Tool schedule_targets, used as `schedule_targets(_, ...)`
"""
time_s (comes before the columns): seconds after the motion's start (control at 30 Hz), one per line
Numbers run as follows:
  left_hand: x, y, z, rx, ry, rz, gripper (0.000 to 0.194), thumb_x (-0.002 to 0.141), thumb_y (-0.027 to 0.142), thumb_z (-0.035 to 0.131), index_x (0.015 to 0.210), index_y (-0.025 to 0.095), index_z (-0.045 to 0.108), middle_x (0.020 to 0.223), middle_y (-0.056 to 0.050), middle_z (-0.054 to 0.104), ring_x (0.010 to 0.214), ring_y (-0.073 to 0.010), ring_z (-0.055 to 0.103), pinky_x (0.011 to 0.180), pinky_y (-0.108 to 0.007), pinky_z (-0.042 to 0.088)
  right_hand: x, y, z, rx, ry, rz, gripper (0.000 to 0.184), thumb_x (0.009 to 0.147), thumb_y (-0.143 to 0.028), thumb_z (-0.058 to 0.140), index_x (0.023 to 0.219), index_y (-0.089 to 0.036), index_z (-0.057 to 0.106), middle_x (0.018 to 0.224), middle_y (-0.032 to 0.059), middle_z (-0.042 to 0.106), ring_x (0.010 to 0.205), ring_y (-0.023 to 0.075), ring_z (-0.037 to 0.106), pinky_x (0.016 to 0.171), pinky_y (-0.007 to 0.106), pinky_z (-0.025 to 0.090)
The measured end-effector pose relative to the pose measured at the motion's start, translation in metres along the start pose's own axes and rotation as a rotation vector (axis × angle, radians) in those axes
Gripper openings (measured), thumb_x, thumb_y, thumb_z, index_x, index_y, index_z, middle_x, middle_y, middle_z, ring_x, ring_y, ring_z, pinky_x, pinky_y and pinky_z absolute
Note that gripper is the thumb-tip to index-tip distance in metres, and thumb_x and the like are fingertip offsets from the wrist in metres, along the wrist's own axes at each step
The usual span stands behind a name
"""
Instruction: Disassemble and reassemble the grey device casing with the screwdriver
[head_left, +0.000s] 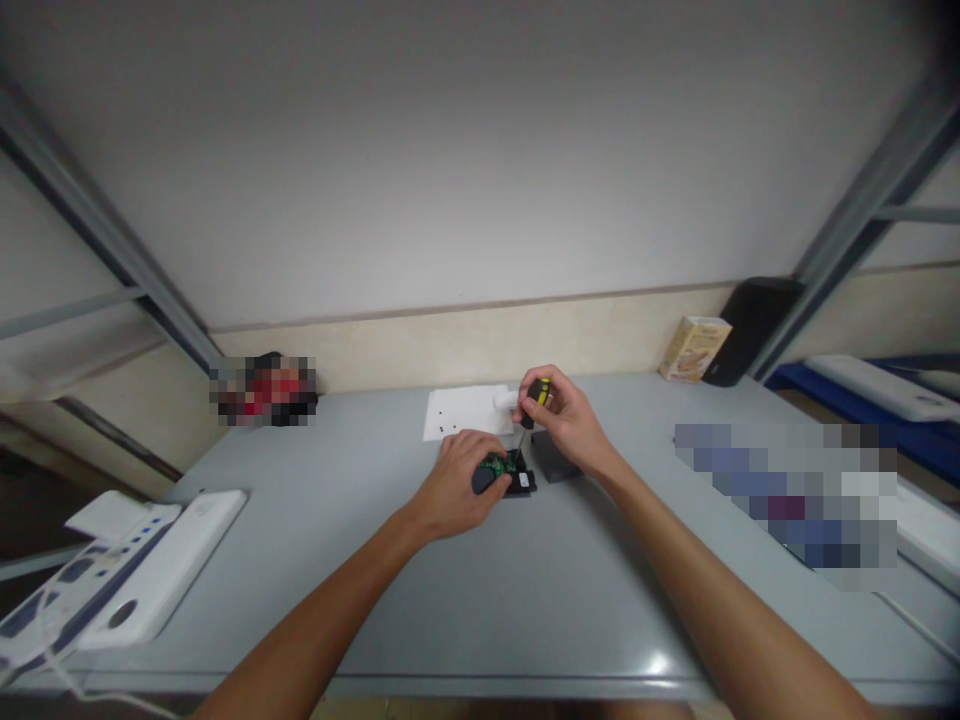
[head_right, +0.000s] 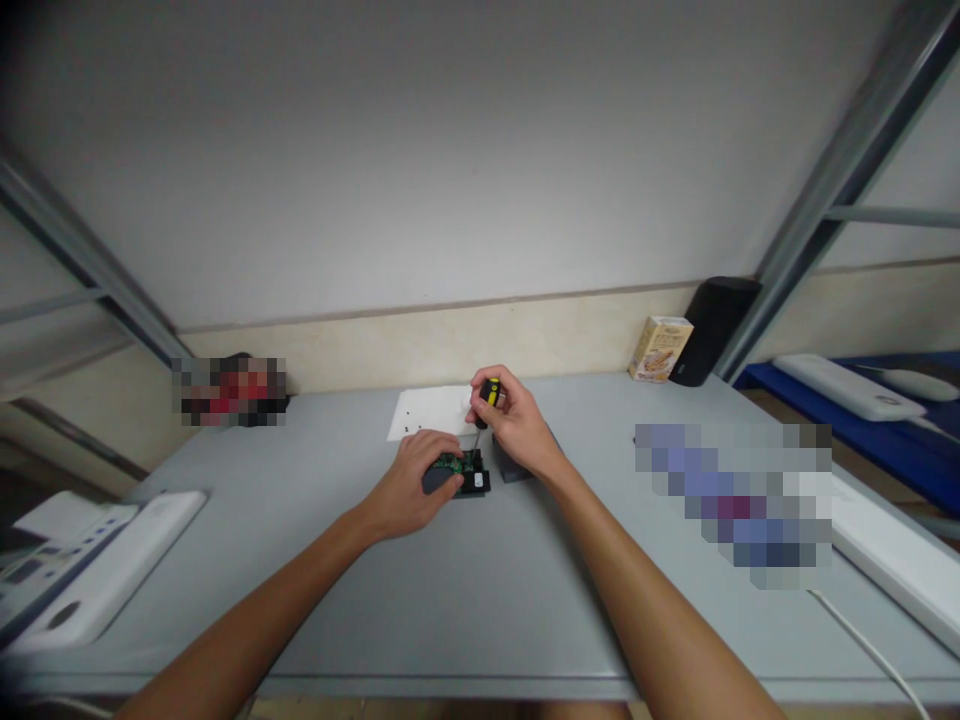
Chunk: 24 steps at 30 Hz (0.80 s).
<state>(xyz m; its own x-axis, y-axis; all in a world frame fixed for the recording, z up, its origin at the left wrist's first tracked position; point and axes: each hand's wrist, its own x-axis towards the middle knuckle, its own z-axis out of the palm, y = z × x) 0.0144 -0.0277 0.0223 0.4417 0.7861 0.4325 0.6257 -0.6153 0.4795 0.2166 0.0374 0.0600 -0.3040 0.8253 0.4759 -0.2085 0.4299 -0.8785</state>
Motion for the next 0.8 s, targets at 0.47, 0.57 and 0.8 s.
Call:
schedule_targets(0.47,-0.0011,-0.0075,0.0038,0.058,0.028,-0.009,0.021,0.088,0.015,0.065,0.106,0.026,0.068,0.118,-0.005,0.065,0.116,-0.0234,0.057,0.103,-0.044,0.039,-0.0010,-0.0037,0.0025,-0.035,-0.018,0.015,0.024,0.090,-0.036,0.072,0.101,-0.024,0.055,0.084,-0.0019,0.060,0.073,0.0157,0.066,0.070,0.030,0.049)
schedule_targets(0.57,-0.0010,-0.0093,0.0046,0.074,0.031,-0.007,0.020,0.089,0.015,0.064,0.105,0.025,0.069,0.117,-0.005,0.065,0.116,-0.0232,0.057,0.103,-0.044,0.039,-0.0013,-0.0031,0.0021,-0.033,-0.033,0.008,0.022,0.091,-0.035,0.071,0.102,-0.024,0.055,0.086,-0.0016,0.060,0.074,0.0157,0.066,0.070,0.030,0.049)
schedule_targets(0.8,-0.0004,-0.0091,0.0041,0.084,0.020,-0.001,0.021,0.090,0.015,0.062,0.106,0.025,0.069,0.117,-0.006,0.066,0.116,-0.0243,0.058,0.101,-0.046,0.041,-0.0020,-0.0031,0.0023,-0.064,-0.053,-0.003,0.018,0.094,-0.034,0.067,0.104,-0.025,0.056,0.089,-0.0007,0.060,0.075,0.0160,0.066,0.072,0.031,0.050)
